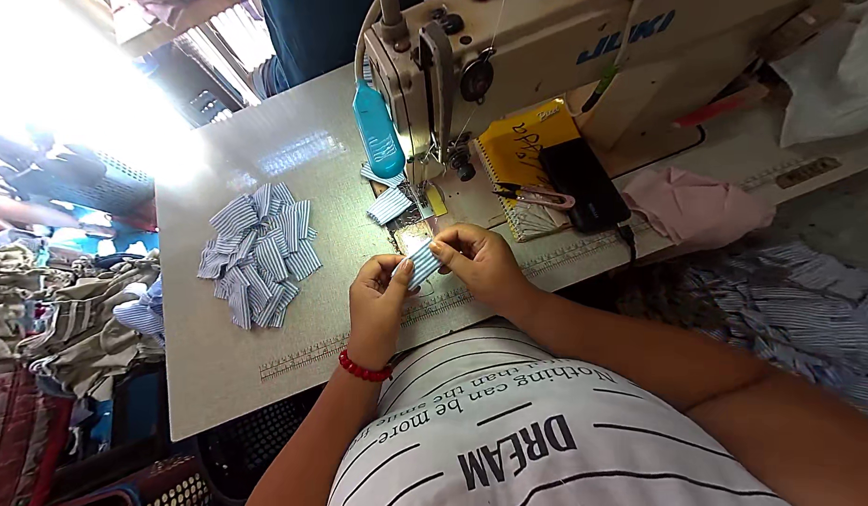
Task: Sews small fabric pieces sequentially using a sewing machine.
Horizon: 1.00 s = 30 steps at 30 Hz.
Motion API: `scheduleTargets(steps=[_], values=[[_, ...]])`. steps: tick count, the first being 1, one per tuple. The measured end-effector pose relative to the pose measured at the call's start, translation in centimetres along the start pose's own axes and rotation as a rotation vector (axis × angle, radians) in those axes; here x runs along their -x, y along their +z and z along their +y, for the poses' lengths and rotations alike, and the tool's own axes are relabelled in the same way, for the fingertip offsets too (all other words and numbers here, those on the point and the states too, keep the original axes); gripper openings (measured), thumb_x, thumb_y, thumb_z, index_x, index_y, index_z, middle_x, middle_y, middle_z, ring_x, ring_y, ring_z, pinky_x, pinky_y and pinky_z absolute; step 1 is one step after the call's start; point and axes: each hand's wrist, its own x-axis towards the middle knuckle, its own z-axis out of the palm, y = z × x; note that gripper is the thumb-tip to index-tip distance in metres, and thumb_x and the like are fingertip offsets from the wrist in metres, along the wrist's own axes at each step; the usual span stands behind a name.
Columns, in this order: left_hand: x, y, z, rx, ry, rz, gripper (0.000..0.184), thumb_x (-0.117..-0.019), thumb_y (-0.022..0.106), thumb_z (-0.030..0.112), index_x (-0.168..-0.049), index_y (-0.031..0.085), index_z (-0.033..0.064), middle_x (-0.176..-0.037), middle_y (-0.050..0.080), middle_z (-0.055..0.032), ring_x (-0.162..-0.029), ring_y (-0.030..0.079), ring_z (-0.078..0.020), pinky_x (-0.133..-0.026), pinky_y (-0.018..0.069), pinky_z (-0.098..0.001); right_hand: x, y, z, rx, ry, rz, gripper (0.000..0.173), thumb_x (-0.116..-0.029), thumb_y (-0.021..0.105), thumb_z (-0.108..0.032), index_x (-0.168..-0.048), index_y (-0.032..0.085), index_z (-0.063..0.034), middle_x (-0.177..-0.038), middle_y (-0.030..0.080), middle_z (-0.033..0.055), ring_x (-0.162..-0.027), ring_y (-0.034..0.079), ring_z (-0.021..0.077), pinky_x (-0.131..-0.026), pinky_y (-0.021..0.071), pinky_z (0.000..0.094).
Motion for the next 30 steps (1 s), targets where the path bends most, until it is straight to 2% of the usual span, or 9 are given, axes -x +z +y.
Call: scheduleTargets(steps=[3,5,11,16,18,21,23,26,30], values=[[-0.5,-0.2,-0.4,-0.129,0.06,-0.006,0.005,-0.0989,0.066,0.008,-0.103,0.067,0.0065,-0.085,0.068,-0.0004,-0.071,0.066,-0.0071,-0.065,0.0591,-0.0239,-0.2,0.0,0.2,-0.006,0.051,-0.052,0.015,-0.098,0.068,-0.016,-0.107,0.068,-0.0046,-0.093,0.069,0.0042,-0.076,0.068,0.0082,-0.068,0.0598,0.0253],[-0.8,-0.3,-0.5,-0.188,0.091,-0.01,0.007,-0.0979,0.067,0.009,-0.104,0.068,0.0067,-0.086,0.068,0.0004,-0.069,0.065,-0.0056,-0.063,0.0577,-0.0221,-0.4,0.0,0.2,-0.012,0.052,-0.046,0.011,-0.0979,0.068,-0.013,-0.103,0.069,-0.0041,-0.089,0.07,0.0038,-0.073,0.068,0.0074,-0.067,0.0597,0.0238],[-1.6,0.2,-0.6,-0.043,0.055,0.04,0.022,-0.0976,0.065,0.002,-0.119,0.063,0.0068,-0.093,0.067,-0.0021,-0.075,0.067,-0.0089,-0.067,0.0609,-0.0257,-1.3,0.3,0.9,0.016,0.024,0.026,0.007,-0.0977,0.068,-0.011,-0.098,0.068,-0.0038,-0.083,0.067,0.0033,-0.066,0.063,0.0055,-0.061,0.0555,0.0205],[-2.8,0.4,-1.1,-0.258,0.2,0.092,0.024,-0.0968,0.068,0.006,-0.12,0.062,0.0072,-0.086,0.064,0.0024,-0.07,0.061,-0.001,-0.064,0.053,-0.0173,-1.7,0.6,1.1,0.089,0.027,0.07,0.008,-0.099,0.067,-0.013,-0.097,0.066,-0.0046,-0.074,0.063,0.0014,-0.058,0.056,0.0035,-0.055,0.0491,0.0179],[-3.5,0.3,-1.0,-0.367,0.225,0.077,0.023,-0.0977,0.068,0.009,-0.12,0.062,0.0057,-0.086,0.064,0.0003,-0.068,0.06,-0.0014,-0.063,0.0516,-0.0175,-2.2,0.6,1.3,0.233,-0.004,0.095,0.011,-0.0989,0.068,-0.017,-0.1,0.065,-0.0061,-0.07,0.06,0.0011,-0.055,0.053,0.0071,-0.052,0.0456,0.0225],[-5.2,0.3,-0.7,-0.627,0.247,0.031,0.021,-0.0996,0.065,0.011,-0.119,0.062,0.0047,-0.086,0.066,-0.0069,-0.066,0.061,-0.0098,-0.062,0.0521,-0.0258,-3.8,0.5,1.5,0.488,0.007,0.063,0.027,-0.0963,0.071,-0.02,-0.117,0.063,-0.0049,-0.074,0.064,0.0047,-0.064,0.061,0.0204,-0.062,0.0523,0.0419],[-6.5,0.6,-0.5,-0.792,0.262,0.027,0.018,-0.1001,0.063,0.01,-0.117,0.063,0.0033,-0.085,0.065,-0.0104,-0.067,0.061,-0.017,-0.063,0.0522,-0.0331,-5.0,0.6,1.2,0.627,0.054,0.025,0.032,-0.0968,0.071,-0.023,-0.121,0.061,-0.0048,-0.076,0.065,0.0085,-0.071,0.066,0.0286,-0.066,0.0535,0.0506],[-8.2,1.2,-0.4,-0.985,0.27,0.003,0.02,-0.0994,0.059,0.01,-0.115,0.065,-0.0006,-0.092,0.067,-0.0175,-0.084,0.067,-0.031,-0.078,0.0542,-0.0482,-6.6,0.7,1.2,0.819,0.079,0.002,0.032,-0.0983,0.069,-0.027,-0.12,0.062,-0.0049,-0.082,0.068,0.0139,-0.083,0.07,0.0356,-0.074,0.0539,0.0554],[-8.4,1.4,-1.1,-1.134,0.531,0.015,0.016,-0.0972,0.062,0.011,-0.108,0.07,0.0021,-0.108,0.066,-0.0192,-0.106,0.063,-0.0385,-0.091,0.0509,-0.0526,-7.2,0.6,1.6,0.86,0.082,0.05,0.034,-0.0968,0.071,-0.03,-0.114,0.065,-0.0015,-0.085,0.069,0.016,-0.084,0.07,0.0359,-0.077,0.0536,0.0556]])
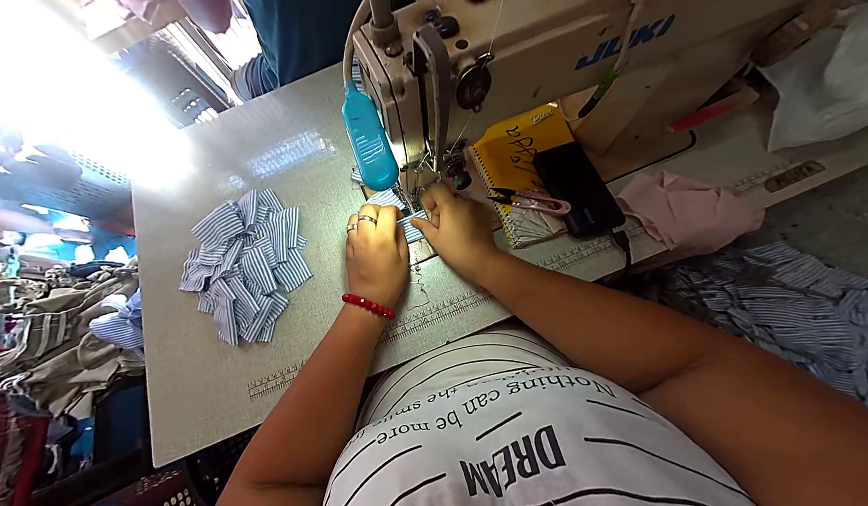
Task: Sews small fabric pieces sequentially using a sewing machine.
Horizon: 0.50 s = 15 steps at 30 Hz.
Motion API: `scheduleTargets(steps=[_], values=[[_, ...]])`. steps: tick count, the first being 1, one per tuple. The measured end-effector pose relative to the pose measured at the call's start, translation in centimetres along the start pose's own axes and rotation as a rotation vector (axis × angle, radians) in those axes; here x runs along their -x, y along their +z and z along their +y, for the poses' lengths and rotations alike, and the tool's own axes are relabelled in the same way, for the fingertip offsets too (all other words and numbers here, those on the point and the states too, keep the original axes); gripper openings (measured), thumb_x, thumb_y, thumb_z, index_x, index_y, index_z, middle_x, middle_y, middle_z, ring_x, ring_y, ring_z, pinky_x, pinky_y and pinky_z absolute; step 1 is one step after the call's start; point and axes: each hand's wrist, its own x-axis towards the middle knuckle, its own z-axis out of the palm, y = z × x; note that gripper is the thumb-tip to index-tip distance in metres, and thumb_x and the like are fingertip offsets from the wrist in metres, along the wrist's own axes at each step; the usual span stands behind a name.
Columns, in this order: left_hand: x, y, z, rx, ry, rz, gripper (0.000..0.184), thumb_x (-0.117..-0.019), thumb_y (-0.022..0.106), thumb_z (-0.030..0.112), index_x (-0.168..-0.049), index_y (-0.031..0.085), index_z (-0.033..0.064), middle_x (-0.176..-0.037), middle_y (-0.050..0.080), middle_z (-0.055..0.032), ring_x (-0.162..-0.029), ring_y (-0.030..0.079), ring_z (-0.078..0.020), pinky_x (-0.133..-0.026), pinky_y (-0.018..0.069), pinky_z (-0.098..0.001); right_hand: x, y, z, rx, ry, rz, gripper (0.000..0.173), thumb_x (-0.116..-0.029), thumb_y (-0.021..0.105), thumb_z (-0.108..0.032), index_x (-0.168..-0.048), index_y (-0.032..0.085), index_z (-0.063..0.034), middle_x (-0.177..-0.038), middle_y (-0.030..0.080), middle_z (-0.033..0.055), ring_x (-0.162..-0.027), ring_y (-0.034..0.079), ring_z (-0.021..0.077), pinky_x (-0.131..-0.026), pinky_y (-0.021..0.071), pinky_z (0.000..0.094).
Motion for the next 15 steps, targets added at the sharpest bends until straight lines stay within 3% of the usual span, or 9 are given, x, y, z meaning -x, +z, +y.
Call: scheduleTargets(steps=[4,7,10,12,15], values=[[1.1,0.3,-0.6,-0.02,0.22,-0.022,0.02,-0.099,0.057,0.007,-0.107,0.076,0.0047,-0.12,0.072,-0.0119,-0.118,0.064,-0.033,-0.099,0.0488,-0.053,-0.1,-0.1,-0.1,-0.013,0.011,-0.005,0.03,-0.0961,0.071,-0.028,-0.107,0.065,-0.0009,-0.083,0.068,0.0159,-0.083,0.069,0.0352,-0.075,0.053,0.0551],[1.2,0.3,-0.9,-0.022,0.249,-0.079,0.025,-0.0992,0.055,0.002,-0.113,0.075,0.0048,-0.123,0.072,-0.0116,-0.117,0.067,-0.0317,-0.102,0.0482,-0.0535,-0.2,-0.1,-0.1,-0.019,0.017,-0.035,0.025,-0.0985,0.067,-0.027,-0.106,0.065,-0.0031,-0.086,0.068,0.0154,-0.086,0.069,0.034,-0.076,0.0524,0.0539],[1.0,0.2,-1.4,-0.039,0.249,-0.118,0.032,-0.0996,0.052,0.001,-0.123,0.073,0.0074,-0.123,0.072,-0.0119,-0.117,0.067,-0.0322,-0.103,0.0478,-0.054,0.6,0.2,0.9,-0.056,-0.129,0.039,0.017,-0.0987,0.065,-0.018,-0.104,0.071,-0.0038,-0.093,0.068,0.0156,-0.092,0.068,0.0336,-0.08,0.0546,0.0527],[0.8,0.1,-1.8,-0.057,0.267,-0.119,0.034,-0.0992,0.052,0.001,-0.124,0.073,0.0089,-0.123,0.072,-0.0114,-0.116,0.067,-0.0324,-0.101,0.0481,-0.0546,1.7,-0.1,1.4,-0.008,-0.235,0.045,0.02,-0.0997,0.062,-0.019,-0.108,0.077,-0.0088,-0.105,0.069,0.0138,-0.103,0.065,0.034,-0.087,0.0526,0.053],[0.7,0.1,-2.1,-0.071,0.288,-0.116,0.034,-0.0993,0.051,0.003,-0.124,0.074,0.0095,-0.125,0.072,-0.0108,-0.116,0.066,-0.0323,-0.099,0.046,-0.0561,3.3,-0.3,2.1,0.161,-0.317,0.05,0.029,-0.1024,0.057,-0.028,-0.122,0.077,-0.0185,-0.121,0.069,0.0098,-0.115,0.059,0.0349,-0.091,0.0454,0.0554]])
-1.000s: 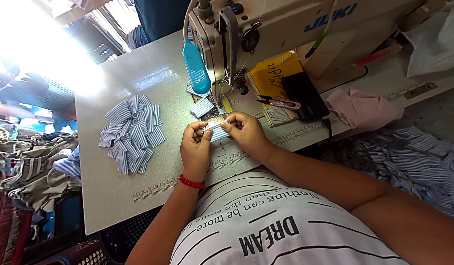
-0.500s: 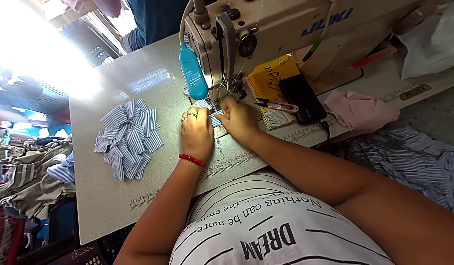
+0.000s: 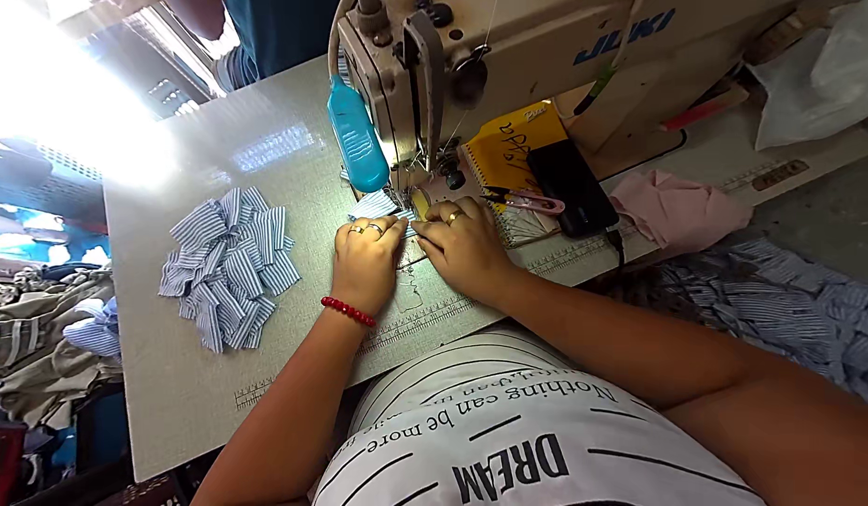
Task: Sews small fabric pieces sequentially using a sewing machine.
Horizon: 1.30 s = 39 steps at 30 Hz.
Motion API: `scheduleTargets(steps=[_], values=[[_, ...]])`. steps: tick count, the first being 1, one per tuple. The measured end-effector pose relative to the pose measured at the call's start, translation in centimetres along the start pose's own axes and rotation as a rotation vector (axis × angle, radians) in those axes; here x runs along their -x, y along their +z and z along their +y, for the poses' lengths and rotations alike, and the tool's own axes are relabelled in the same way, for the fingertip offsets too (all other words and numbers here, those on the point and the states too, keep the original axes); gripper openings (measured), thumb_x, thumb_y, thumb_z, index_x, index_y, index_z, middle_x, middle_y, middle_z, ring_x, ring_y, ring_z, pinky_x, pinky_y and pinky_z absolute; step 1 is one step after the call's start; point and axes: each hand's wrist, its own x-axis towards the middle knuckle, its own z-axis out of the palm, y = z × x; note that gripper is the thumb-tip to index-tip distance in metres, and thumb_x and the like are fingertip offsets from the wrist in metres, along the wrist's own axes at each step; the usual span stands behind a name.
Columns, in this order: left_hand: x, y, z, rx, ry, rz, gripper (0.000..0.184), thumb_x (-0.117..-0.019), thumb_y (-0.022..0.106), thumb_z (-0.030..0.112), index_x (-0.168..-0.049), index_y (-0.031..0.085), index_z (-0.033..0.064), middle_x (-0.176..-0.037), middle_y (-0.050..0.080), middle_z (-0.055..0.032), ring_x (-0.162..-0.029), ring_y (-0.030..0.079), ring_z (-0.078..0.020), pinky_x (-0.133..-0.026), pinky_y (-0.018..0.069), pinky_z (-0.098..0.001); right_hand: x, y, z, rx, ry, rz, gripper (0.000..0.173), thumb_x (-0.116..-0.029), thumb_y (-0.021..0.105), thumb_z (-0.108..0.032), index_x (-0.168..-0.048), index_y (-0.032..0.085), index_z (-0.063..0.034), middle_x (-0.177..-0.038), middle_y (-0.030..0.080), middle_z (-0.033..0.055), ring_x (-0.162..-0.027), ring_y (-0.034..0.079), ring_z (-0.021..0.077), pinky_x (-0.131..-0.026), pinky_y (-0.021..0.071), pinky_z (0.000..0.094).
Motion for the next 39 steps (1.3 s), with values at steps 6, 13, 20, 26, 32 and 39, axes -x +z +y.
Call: scheduleTargets(steps=[6,13,20,26,32,39], values=[[-0.65,0.02,-0.32,-0.03,-0.005,-0.003,0.034,-0.0995,0.051,0.006,-0.125,0.073,0.0108,-0.127,0.071,-0.0095,-0.117,0.065,-0.0312,-0.098,0.0432,-0.056,0.31,-0.17,-0.27,0.04,0.037,-0.011,0.036,-0.102,0.053,-0.031,-0.131,0.072,-0.0205,-0.139,0.062,0.0133,-0.14,0.044,0.0409,-0.111,0.0307,0.0681],[-0.77,0.2,-0.58,-0.034,-0.007,-0.003,0.034,-0.1008,0.05,0.007,-0.125,0.074,0.0137,-0.126,0.072,-0.0073,-0.115,0.065,-0.0296,-0.097,0.0425,-0.0551,0.27,0.19,-0.33,0.106,0.033,-0.039,0.039,-0.1036,0.048,-0.031,-0.134,0.07,-0.0215,-0.141,0.061,0.0133,-0.144,0.04,0.0408,-0.114,0.0254,0.0708],[-0.78,0.2,-0.64,-0.025,-0.004,0.007,0.035,-0.1009,0.05,0.008,-0.125,0.074,0.0144,-0.127,0.071,-0.0062,-0.116,0.065,-0.0285,-0.097,0.0417,-0.0544,0.24,0.38,-0.39,0.143,0.045,-0.055,0.04,-0.1048,0.044,-0.032,-0.136,0.068,-0.0242,-0.141,0.062,0.0111,-0.145,0.041,0.0394,-0.115,0.0229,0.0711],[-0.83,0.26,-0.6,-0.04,0.0,0.009,0.035,-0.1003,0.05,0.009,-0.125,0.074,0.0149,-0.127,0.072,-0.0056,-0.116,0.065,-0.0277,-0.097,0.0413,-0.0549,0.13,0.19,-0.25,0.149,0.043,-0.077,0.042,-0.1059,0.041,-0.033,-0.138,0.067,-0.024,-0.143,0.061,0.0107,-0.147,0.04,0.0382,-0.117,0.02,0.0706],[-0.71,0.29,-0.53,-0.058,-0.01,0.022,0.032,-0.0993,0.054,0.009,-0.122,0.075,0.0159,-0.126,0.073,-0.0043,-0.114,0.067,-0.0274,-0.097,0.0406,-0.0562,0.36,0.18,-0.39,0.157,0.026,-0.077,0.044,-0.1057,0.041,-0.036,-0.139,0.067,-0.023,-0.144,0.06,0.0124,-0.147,0.038,0.0402,-0.117,0.017,0.0724],[-0.87,0.03,-0.77,-0.046,0.008,-0.001,0.034,-0.101,0.051,0.009,-0.125,0.075,0.0149,-0.13,0.071,-0.005,-0.119,0.065,-0.0275,-0.101,0.0391,-0.0565,0.28,0.11,-0.63,0.185,0.039,-0.119,0.047,-0.1068,0.039,-0.038,-0.144,0.062,-0.0216,-0.148,0.056,0.0122,-0.15,0.034,0.0397,-0.118,0.013,0.0733]])
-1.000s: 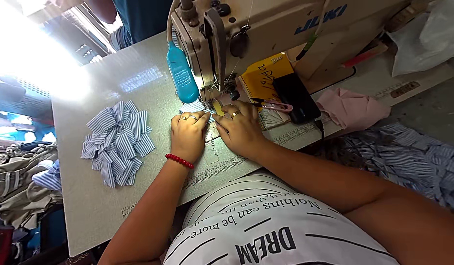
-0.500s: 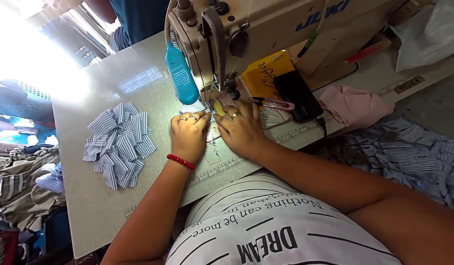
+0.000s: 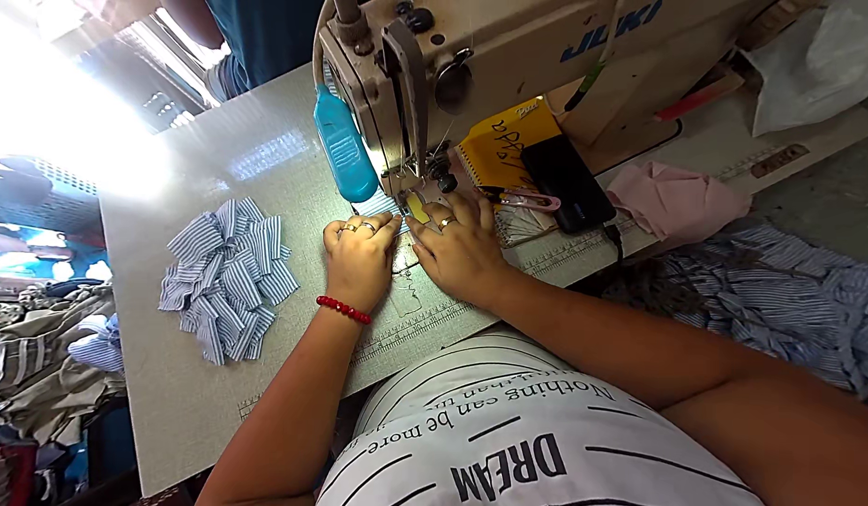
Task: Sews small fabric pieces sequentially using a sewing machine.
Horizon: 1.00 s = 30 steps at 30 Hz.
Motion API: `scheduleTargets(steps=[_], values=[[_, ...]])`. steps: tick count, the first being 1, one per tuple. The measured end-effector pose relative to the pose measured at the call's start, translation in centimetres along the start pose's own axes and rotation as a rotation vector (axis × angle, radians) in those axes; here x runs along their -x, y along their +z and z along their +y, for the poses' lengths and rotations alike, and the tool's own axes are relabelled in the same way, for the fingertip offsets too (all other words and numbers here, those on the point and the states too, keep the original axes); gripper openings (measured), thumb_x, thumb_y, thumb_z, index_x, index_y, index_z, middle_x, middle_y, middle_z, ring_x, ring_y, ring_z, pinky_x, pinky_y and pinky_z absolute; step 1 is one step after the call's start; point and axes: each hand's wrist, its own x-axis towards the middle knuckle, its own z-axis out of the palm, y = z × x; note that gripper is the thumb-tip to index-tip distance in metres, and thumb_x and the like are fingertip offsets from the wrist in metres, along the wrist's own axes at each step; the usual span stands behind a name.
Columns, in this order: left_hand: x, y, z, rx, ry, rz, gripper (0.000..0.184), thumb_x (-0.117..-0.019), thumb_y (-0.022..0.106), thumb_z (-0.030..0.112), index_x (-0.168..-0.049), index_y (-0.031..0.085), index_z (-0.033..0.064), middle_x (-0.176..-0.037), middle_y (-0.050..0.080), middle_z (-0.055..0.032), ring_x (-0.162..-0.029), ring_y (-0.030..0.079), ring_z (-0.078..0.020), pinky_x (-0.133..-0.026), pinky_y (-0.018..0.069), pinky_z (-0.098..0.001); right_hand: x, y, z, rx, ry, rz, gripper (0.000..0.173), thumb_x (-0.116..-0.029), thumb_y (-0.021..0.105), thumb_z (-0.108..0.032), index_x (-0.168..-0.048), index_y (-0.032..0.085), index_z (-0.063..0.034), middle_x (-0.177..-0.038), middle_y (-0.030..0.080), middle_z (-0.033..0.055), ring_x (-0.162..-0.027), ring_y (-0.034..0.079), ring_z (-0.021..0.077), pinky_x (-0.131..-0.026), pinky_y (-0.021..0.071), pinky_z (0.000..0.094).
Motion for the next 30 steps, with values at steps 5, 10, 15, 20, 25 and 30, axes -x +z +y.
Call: scheduleTargets(steps=[5,10,15,20,25,30], values=[[-0.2,0.1,-0.4,0.023,-0.002,-0.005,0.035,-0.1006,0.05,0.008,-0.125,0.074,0.0147,-0.13,0.07,-0.0052,-0.12,0.064,-0.0277,-0.102,0.0384,-0.057,0.1,0.0,-0.1,-0.004,-0.021,0.035,0.046,-0.106,0.042,-0.036,-0.144,0.062,-0.02,-0.15,0.055,0.0134,-0.151,0.032,0.041,-0.118,0.0111,0.074],[-0.6,0.5,-1.1,0.031,-0.022,0.002,0.036,-0.1015,0.049,0.009,-0.124,0.076,0.0199,-0.129,0.072,-0.0028,-0.119,0.065,-0.0259,-0.101,0.0378,-0.0568,0.1,0.2,0.0,-0.006,-0.037,0.065,0.042,-0.1054,0.045,-0.035,-0.139,0.066,-0.0214,-0.147,0.057,0.0131,-0.149,0.036,0.0414,-0.118,0.0147,0.073],[-0.9,0.4,-1.2,0.031,-0.043,-0.014,0.038,-0.1004,0.048,0.007,-0.125,0.075,0.0197,-0.13,0.071,-0.003,-0.12,0.065,-0.0269,-0.102,0.0373,-0.058,-0.1,0.2,-0.1,0.011,-0.008,0.007,0.046,-0.1072,0.039,-0.038,-0.146,0.06,-0.023,-0.152,0.053,0.0119,-0.152,0.03,0.0402,-0.119,0.0103,0.0737],[-1.2,0.4,-1.4,0.019,-0.059,-0.021,0.039,-0.1006,0.047,0.008,-0.126,0.074,0.0202,-0.13,0.071,-0.0027,-0.12,0.064,-0.0272,-0.1,0.0383,-0.0576,-0.1,0.1,-0.1,-0.005,-0.007,0.002,0.046,-0.1072,0.039,-0.038,-0.145,0.061,-0.0226,-0.152,0.054,0.0125,-0.152,0.031,0.0398,-0.119,0.0127,0.0726],[-1.5,0.5,-1.3,0.001,-0.101,-0.029,0.039,-0.101,0.047,0.009,-0.127,0.074,0.0211,-0.13,0.071,-0.003,-0.122,0.063,-0.0272,-0.1,0.0381,-0.0579,0.0,0.5,0.1,-0.021,-0.04,0.069,0.043,-0.1058,0.043,-0.036,-0.137,0.067,-0.0199,-0.145,0.059,0.0128,-0.149,0.037,0.0393,-0.12,0.0165,0.0689],[-1.7,0.5,-1.2,-0.011,-0.131,-0.031,0.04,-0.1004,0.047,0.01,-0.128,0.073,0.0206,-0.129,0.071,-0.0047,-0.12,0.063,-0.0284,-0.1,0.0381,-0.0579,-0.1,0.5,0.1,-0.044,-0.052,0.075,0.041,-0.1052,0.045,-0.036,-0.134,0.069,-0.0187,-0.144,0.059,0.013,-0.148,0.037,0.0396,-0.121,0.017,0.0681]])
